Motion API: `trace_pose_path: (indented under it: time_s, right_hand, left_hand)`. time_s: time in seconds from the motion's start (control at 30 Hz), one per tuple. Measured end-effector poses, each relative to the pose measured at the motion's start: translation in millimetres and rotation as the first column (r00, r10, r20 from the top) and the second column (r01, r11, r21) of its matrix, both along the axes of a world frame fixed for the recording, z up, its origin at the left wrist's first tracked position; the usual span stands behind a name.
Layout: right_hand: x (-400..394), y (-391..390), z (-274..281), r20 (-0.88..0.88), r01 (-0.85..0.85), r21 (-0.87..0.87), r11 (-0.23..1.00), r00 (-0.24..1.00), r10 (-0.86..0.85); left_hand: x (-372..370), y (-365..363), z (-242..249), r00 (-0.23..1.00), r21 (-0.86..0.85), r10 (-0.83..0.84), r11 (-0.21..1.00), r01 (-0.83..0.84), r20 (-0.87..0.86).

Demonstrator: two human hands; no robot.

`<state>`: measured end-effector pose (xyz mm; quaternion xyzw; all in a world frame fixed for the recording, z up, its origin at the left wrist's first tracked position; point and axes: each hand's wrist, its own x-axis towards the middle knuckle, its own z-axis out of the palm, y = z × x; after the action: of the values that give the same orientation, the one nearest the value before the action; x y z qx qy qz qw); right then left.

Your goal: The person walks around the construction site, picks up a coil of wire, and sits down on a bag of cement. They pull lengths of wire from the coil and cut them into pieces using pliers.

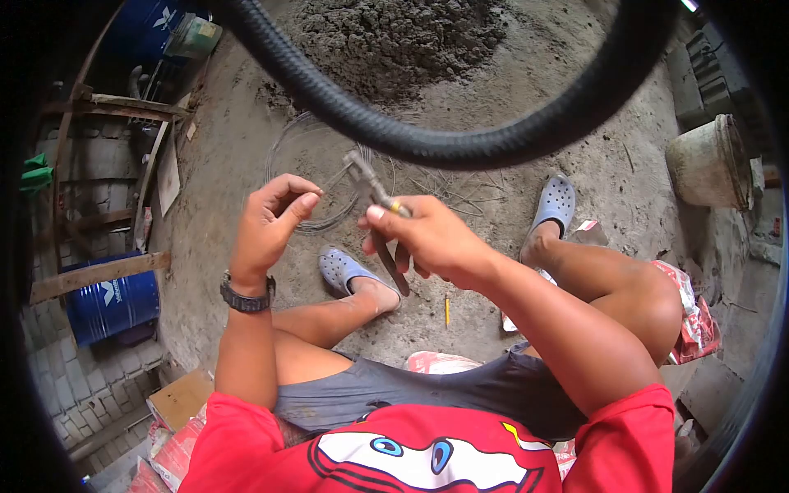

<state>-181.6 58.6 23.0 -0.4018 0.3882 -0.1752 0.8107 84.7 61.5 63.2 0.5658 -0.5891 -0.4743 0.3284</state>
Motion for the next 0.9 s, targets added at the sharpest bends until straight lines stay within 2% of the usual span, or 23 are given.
trace_pose_path:
  time_s: [0.07, 0.1, 0.17, 0.2, 0.27, 0.3, 0.37, 0.4, 0.43, 0.5, 0.57, 0.67, 0.73, 0.83, 0.9]
  right_hand:
    - [-6, -6, -2, 0.126, 0.121, 0.150, 0.981, 0.982, -0.140]
    - [-11, -11, -3, 0.176, 0.166, 0.213, 0.963, 0.963, -0.205]
    - [-13, -18, -1, 0.135, 0.275, 0.247, 0.929, 0.940, -0.314]
    - [-11, -17, 2, 0.135, 0.277, 0.246, 0.929, 0.939, -0.316]
    - [-1, -13, 10, -0.157, 0.416, 0.076, 0.906, 0.902, -0.402]
    - [-2, -10, 4, -0.158, 0.417, 0.076, 0.906, 0.902, -0.402]
    - [0, -3, -13, -0.253, 0.201, -0.198, 0.959, 0.935, -0.248]
    - [1, 1, -16, -0.301, 0.115, -0.293, 0.949, 0.931, -0.206]
    - [1, 4, -18, -0.301, 0.114, -0.290, 0.950, 0.932, -0.203]
    - [5, 8, -10, -0.379, -0.044, -0.299, 0.953, 0.922, -0.076]
    - [8, 11, -14, -0.362, -0.041, -0.312, 0.949, 0.929, -0.079]
    - [7, 10, -12, -0.429, -0.085, -0.285, 0.955, 0.902, -0.048]
    - [6, 9, -9, -0.531, -0.191, -0.427, 0.884, 0.844, -0.074]
    - [6, 8, -4, -0.562, -0.252, -0.454, 0.855, 0.825, -0.056]
    - [7, 9, -6, -0.534, -0.222, -0.452, 0.864, 0.843, -0.063]
  left_hand:
    - [20, -5, 6, 0.980, -0.034, -0.007, 0.999, 0.014, 0.197]
    - [29, -7, 7, 0.980, -0.034, -0.006, 0.999, 0.014, 0.199]
    - [37, -11, 9, 0.976, -0.098, 0.017, 0.995, 0.004, 0.216]
    - [35, -10, 10, 0.973, -0.087, 0.019, 0.996, 0.001, 0.229]
    - [24, -5, 9, 0.972, -0.074, -0.008, 0.997, 0.026, 0.236]
    - [16, -3, 9, 0.969, -0.058, -0.033, 0.997, 0.049, 0.243]
    - [2, -2, 8, 0.966, -0.068, -0.041, 0.996, 0.060, 0.254]
    - [-3, -2, 8, 0.945, -0.086, -0.056, 0.992, 0.088, 0.322]
    - [-7, -2, 7, 0.919, -0.103, -0.068, 0.988, 0.116, 0.389]
    - [-14, -1, 4, 0.901, -0.096, -0.064, 0.989, 0.116, 0.429]
    - [-20, 1, 1, 0.894, -0.120, -0.079, 0.982, 0.145, 0.440]
    - [-20, 0, -1, 0.885, -0.151, -0.084, 0.974, 0.170, 0.457]
    - [-17, -1, -4, 0.894, -0.151, -0.080, 0.975, 0.162, 0.441]
    - [-17, -1, -3, 0.899, -0.138, -0.079, 0.979, 0.152, 0.432]
    - [-17, -2, -2, 0.895, -0.129, -0.081, 0.980, 0.152, 0.438]
